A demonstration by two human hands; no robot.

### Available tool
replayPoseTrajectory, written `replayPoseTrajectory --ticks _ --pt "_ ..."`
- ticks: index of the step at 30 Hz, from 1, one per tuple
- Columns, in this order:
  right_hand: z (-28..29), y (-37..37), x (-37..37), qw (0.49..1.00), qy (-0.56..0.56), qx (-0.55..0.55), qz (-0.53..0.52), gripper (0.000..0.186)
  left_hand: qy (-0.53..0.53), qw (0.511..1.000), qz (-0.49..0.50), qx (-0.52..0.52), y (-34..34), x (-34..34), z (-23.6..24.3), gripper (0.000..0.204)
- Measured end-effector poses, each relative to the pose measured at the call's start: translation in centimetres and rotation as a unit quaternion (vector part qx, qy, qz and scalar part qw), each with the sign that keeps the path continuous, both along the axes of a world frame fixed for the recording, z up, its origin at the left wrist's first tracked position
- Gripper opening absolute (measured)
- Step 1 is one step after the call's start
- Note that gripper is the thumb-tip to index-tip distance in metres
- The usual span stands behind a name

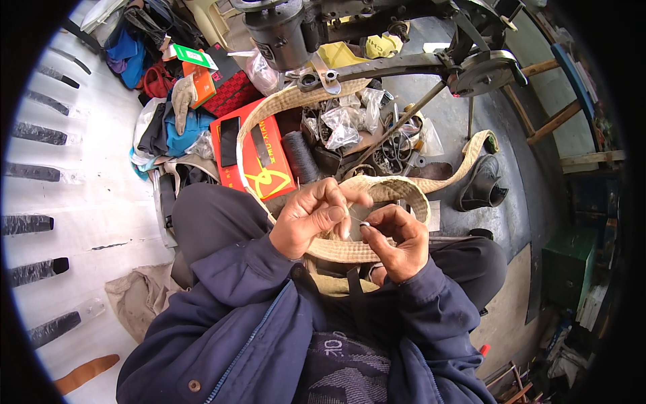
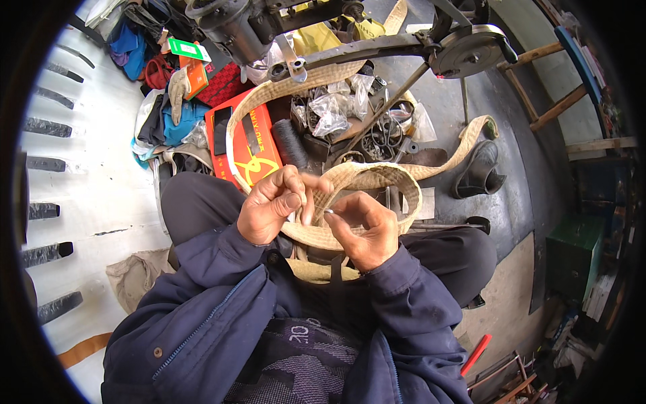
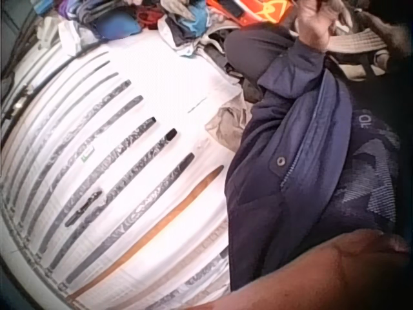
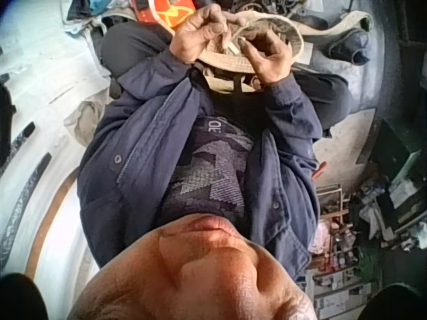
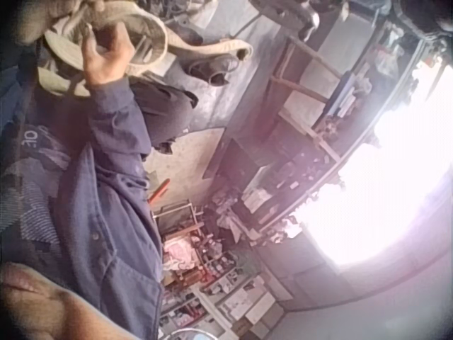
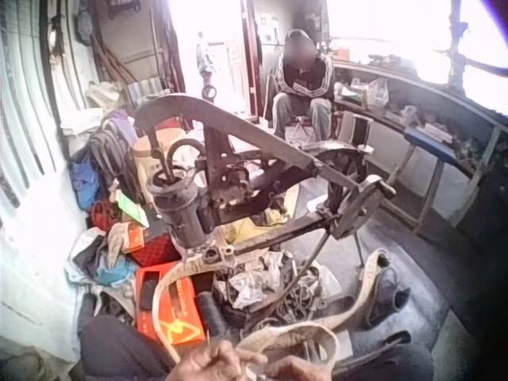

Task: The person sits on the floor and adjusts a vintage sewing machine, rotating the handwheel, threading the needle, and manipulating small metal parts. The person handles a woven strap and a spool of thread while making adjustments to the machine's internal components.

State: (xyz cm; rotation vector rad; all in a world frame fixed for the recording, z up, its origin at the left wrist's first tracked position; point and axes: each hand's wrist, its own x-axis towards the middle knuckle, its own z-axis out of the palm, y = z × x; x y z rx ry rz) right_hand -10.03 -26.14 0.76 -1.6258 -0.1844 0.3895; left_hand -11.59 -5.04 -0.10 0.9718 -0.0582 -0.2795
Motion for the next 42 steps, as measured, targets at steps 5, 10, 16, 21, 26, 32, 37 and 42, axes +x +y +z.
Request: replayPoseTrajectory --ticks 5,10,16,21,26,32,37,42 --pt "-0.1 0.1 0.1 0.999 -0.044 -0.014 0.014 0.012 0.007 0.990 -0.050 -0.131 -0.9 0.0 -0.3 0.016" --pt "-0.1 0.2 0.1 0.999 -0.014 0.030 0.019 0.012 -0.016 0.999 -0.020 0.043 -1.2 -0.5 0.3 0.017" --pt "-0.6 0.1 0.1 1.000 -0.025 -0.007 0.002 0.013 -0.078 0.942 -0.015 0.325 -0.7 -0.5 1.2 0.029" --pt "-0.8 -0.1 0.0 0.999 0.031 0.029 -0.007 0.013 -0.102 0.934 0.013 0.343 -0.7 -0.1 0.6 0.014" --pt "0.0 0.0 0.0 0.993 0.096 0.073 0.001 0.012 -0.102 0.939 0.037 0.326 -0.8 -0.3 0.0 0.011" --pt "0.1 -0.6 0.5 0.987 0.128 0.087 0.050 0.011 -0.086 0.930 0.026 0.356 -0.6 -0.4 0.3 0.006" --pt "-0.8 -0.9 0.5 0.999 0.022 -0.006 0.048 0.009 -0.142 0.897 0.022 0.419 -0.8 -0.4 0.8 0.008" --pt "-0.9 -1.9 3.5 0.995 0.004 -0.092 -0.044 0.012 -0.145 0.891 0.036 0.429 -0.7 -0.1 1.3 0.007"
